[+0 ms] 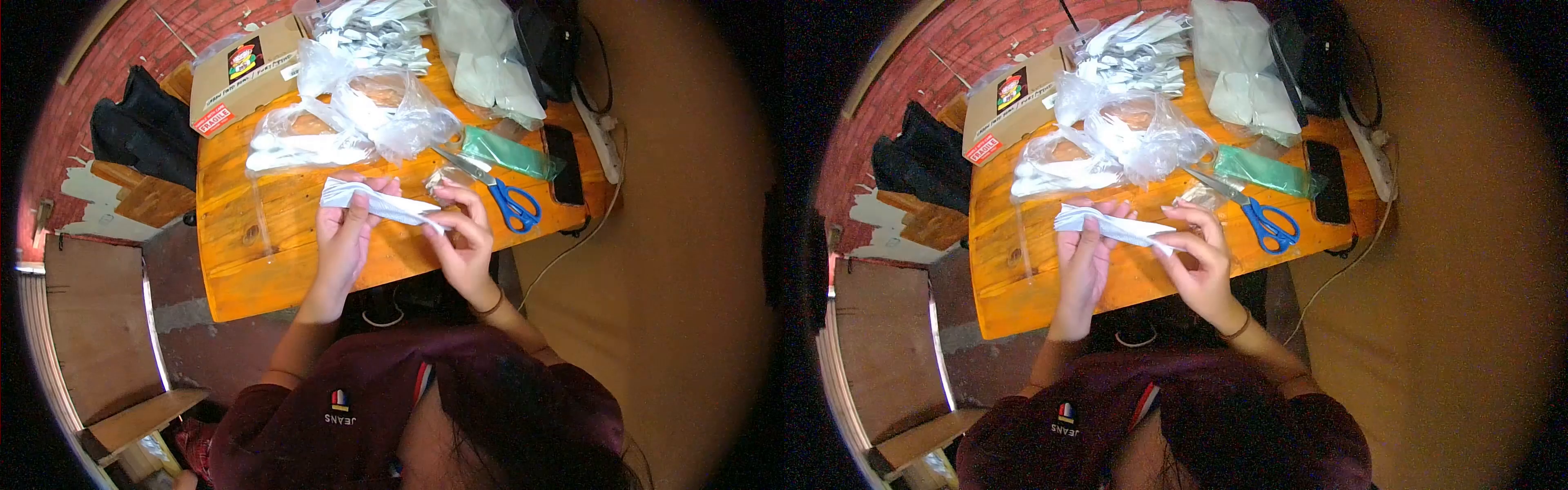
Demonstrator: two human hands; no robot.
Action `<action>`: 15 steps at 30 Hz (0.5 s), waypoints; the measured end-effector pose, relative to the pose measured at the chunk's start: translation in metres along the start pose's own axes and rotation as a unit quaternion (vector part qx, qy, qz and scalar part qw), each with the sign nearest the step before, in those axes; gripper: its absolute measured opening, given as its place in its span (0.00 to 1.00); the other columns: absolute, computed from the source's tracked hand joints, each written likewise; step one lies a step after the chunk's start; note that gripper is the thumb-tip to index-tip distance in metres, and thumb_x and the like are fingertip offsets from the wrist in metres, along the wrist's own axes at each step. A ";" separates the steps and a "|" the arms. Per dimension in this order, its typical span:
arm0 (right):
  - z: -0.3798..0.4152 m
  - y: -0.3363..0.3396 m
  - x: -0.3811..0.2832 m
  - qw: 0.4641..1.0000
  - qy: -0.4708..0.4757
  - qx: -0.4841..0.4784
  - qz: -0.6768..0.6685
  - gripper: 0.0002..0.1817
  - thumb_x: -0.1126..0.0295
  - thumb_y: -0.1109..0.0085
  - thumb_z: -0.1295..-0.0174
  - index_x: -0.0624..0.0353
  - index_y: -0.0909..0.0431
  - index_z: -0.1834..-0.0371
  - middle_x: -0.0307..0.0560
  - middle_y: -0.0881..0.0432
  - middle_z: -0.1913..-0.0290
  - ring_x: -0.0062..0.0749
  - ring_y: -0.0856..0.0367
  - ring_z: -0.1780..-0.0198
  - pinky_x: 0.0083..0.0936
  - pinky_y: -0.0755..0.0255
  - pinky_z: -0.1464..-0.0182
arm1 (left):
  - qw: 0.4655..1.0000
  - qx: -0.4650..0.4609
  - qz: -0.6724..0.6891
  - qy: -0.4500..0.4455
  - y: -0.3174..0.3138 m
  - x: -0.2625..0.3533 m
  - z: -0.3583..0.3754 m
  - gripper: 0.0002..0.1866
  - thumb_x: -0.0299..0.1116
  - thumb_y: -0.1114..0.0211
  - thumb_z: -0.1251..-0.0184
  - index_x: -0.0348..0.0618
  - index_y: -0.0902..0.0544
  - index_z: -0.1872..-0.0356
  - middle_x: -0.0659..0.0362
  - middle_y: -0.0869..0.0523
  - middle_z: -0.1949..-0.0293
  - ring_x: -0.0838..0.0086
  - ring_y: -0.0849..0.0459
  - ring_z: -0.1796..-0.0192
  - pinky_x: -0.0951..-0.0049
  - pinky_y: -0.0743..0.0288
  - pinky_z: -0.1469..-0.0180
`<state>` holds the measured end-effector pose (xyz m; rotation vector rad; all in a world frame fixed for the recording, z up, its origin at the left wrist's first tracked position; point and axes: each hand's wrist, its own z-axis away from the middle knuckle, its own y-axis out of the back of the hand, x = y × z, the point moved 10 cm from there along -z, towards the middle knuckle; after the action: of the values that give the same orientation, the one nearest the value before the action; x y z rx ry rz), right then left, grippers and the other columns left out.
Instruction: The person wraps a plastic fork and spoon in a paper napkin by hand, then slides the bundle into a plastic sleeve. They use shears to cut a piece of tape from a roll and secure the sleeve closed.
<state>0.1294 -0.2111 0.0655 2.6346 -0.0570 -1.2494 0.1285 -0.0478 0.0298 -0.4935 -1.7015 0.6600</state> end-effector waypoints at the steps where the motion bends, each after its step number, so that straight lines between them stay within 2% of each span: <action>1: 0.000 0.000 0.006 0.999 -0.025 0.002 -0.047 0.08 0.79 0.33 0.54 0.60 0.18 0.69 0.49 0.26 0.48 0.44 0.30 0.41 0.37 0.37 0.39 | 1.000 -0.002 0.000 -0.010 0.001 0.002 0.000 0.12 0.31 0.44 0.32 0.41 0.33 0.51 0.48 0.21 0.52 0.56 0.23 0.44 0.57 0.29 0.40; 3: 0.002 -0.001 0.019 0.987 -0.074 0.007 -0.140 0.07 0.80 0.34 0.53 0.60 0.18 0.70 0.49 0.25 0.49 0.42 0.30 0.41 0.36 0.38 0.39 | 1.000 -0.013 -0.006 -0.021 0.002 0.005 0.000 0.12 0.31 0.44 0.32 0.41 0.33 0.52 0.48 0.20 0.53 0.56 0.23 0.44 0.56 0.30 0.39; 4: 0.002 -0.003 0.019 0.987 -0.071 -0.020 -0.146 0.07 0.81 0.35 0.52 0.61 0.19 0.69 0.48 0.26 0.48 0.38 0.32 0.40 0.34 0.38 0.38 | 0.999 -0.018 -0.009 -0.025 0.002 0.007 0.000 0.12 0.31 0.44 0.32 0.41 0.33 0.52 0.48 0.20 0.54 0.56 0.23 0.44 0.56 0.30 0.39; 7: 0.000 -0.001 0.033 0.974 -0.113 -0.055 -0.186 0.11 0.82 0.36 0.53 0.62 0.21 0.65 0.47 0.26 0.48 0.38 0.31 0.40 0.31 0.38 0.39 | 0.999 -0.017 -0.042 -0.017 0.000 0.010 0.001 0.11 0.32 0.44 0.31 0.41 0.33 0.53 0.49 0.19 0.56 0.55 0.22 0.45 0.56 0.32 0.38; 8: -0.006 0.003 0.029 0.978 -0.089 -0.044 -0.186 0.17 0.82 0.36 0.53 0.64 0.23 0.58 0.49 0.25 0.48 0.35 0.30 0.41 0.29 0.39 0.39 | 0.998 -0.033 -0.058 -0.013 -0.003 0.010 0.001 0.11 0.33 0.45 0.31 0.41 0.33 0.53 0.50 0.19 0.56 0.55 0.22 0.45 0.56 0.32 0.38; 11: -0.016 -0.003 0.021 0.964 -0.148 -0.108 -0.194 0.21 0.79 0.35 0.52 0.64 0.24 0.52 0.49 0.24 0.48 0.33 0.28 0.43 0.27 0.38 0.39 | 0.992 -0.073 -0.103 0.002 -0.009 0.007 0.002 0.10 0.33 0.46 0.30 0.42 0.33 0.54 0.50 0.19 0.58 0.57 0.22 0.45 0.56 0.34 0.36; 12: -0.020 -0.009 0.011 0.968 -0.125 -0.160 -0.149 0.22 0.74 0.34 0.50 0.65 0.25 0.50 0.48 0.22 0.50 0.28 0.25 0.46 0.25 0.35 0.42 | 0.990 -0.080 -0.117 0.006 -0.010 0.004 0.002 0.09 0.33 0.46 0.30 0.42 0.32 0.55 0.51 0.18 0.58 0.58 0.22 0.45 0.56 0.37 0.35; 15: -0.014 -0.030 0.013 0.940 -0.187 -0.237 -0.162 0.23 0.75 0.34 0.48 0.66 0.26 0.47 0.47 0.22 0.52 0.24 0.25 0.50 0.23 0.33 0.47 | 0.976 -0.135 -0.167 -0.023 -0.027 0.003 0.001 0.08 0.33 0.46 0.30 0.42 0.33 0.57 0.51 0.18 0.59 0.62 0.20 0.48 0.54 0.43 0.32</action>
<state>0.1469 -0.1807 0.0578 2.0208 0.5656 -1.6124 0.1277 -0.0668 0.0497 -0.3690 -1.8736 0.1981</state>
